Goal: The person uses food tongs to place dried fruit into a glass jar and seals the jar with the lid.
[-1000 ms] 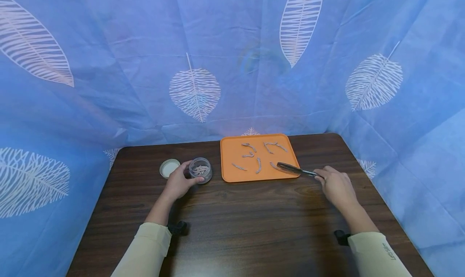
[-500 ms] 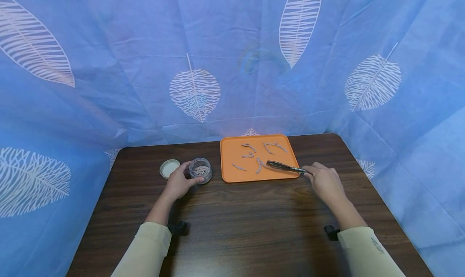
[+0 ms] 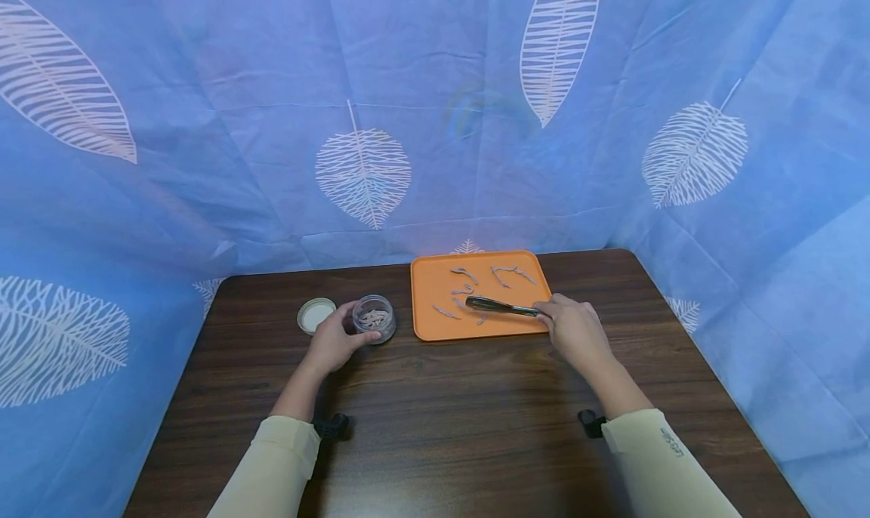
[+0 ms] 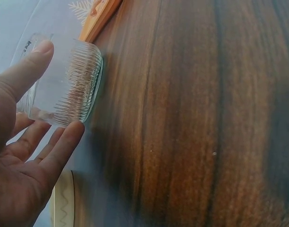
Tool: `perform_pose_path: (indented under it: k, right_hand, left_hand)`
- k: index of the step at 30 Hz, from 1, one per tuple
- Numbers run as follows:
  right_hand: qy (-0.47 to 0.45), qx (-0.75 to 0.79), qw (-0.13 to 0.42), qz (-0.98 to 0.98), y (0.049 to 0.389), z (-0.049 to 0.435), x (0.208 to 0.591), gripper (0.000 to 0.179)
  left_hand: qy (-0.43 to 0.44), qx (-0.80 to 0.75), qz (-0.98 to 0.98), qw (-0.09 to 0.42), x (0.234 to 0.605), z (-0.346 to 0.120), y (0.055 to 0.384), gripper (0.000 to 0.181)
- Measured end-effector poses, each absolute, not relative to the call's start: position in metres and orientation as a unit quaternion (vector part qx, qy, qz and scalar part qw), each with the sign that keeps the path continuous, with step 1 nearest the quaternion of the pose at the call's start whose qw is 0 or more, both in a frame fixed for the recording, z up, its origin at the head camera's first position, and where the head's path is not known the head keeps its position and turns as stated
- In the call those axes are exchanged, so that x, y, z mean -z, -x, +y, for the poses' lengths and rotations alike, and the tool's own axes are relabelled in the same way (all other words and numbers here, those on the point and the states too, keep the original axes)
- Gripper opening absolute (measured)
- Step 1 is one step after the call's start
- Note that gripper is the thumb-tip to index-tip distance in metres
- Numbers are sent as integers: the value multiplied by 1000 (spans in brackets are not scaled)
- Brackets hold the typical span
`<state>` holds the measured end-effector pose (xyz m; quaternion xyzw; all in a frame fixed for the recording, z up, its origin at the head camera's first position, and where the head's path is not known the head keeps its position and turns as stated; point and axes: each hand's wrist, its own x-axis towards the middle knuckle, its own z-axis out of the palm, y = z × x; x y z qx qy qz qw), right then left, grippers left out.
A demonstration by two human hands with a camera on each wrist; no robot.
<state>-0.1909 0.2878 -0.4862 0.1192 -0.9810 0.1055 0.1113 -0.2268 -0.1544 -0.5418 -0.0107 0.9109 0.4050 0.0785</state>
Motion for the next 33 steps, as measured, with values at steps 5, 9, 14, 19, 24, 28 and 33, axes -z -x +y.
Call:
perform_pose_path:
  k: [5, 9, 14, 19, 24, 28, 33]
  right_hand:
    - [-129, -105, 114, -979, 194, 273, 487, 24]
    - [-139, -98, 112, -979, 197, 262, 487, 25]
    - [-143, -102, 107, -979, 199, 249, 488, 25]
    - [-148, -112, 99, -978, 199, 237, 488, 26]
    - [-160, -117, 98, -975, 200, 227, 486, 27]
    - [-170, -119, 107, -972, 201, 217, 484, 28]
    - [-179, -123, 107, -970, 203, 203, 482, 28]
  left_hand:
    - [9, -408, 909, 78, 542, -154, 227, 89]
    - [10, -412, 908, 79, 543, -155, 228, 89]
    - [10, -411, 908, 79, 544, -155, 229, 89]
    - [12, -406, 910, 84, 544, -155, 229, 91]
    - [13, -406, 910, 84, 544, -155, 228, 91]
    - [11, -409, 909, 81, 544, -155, 228, 91]
    - [11, -410, 908, 80, 544, -154, 228, 91]
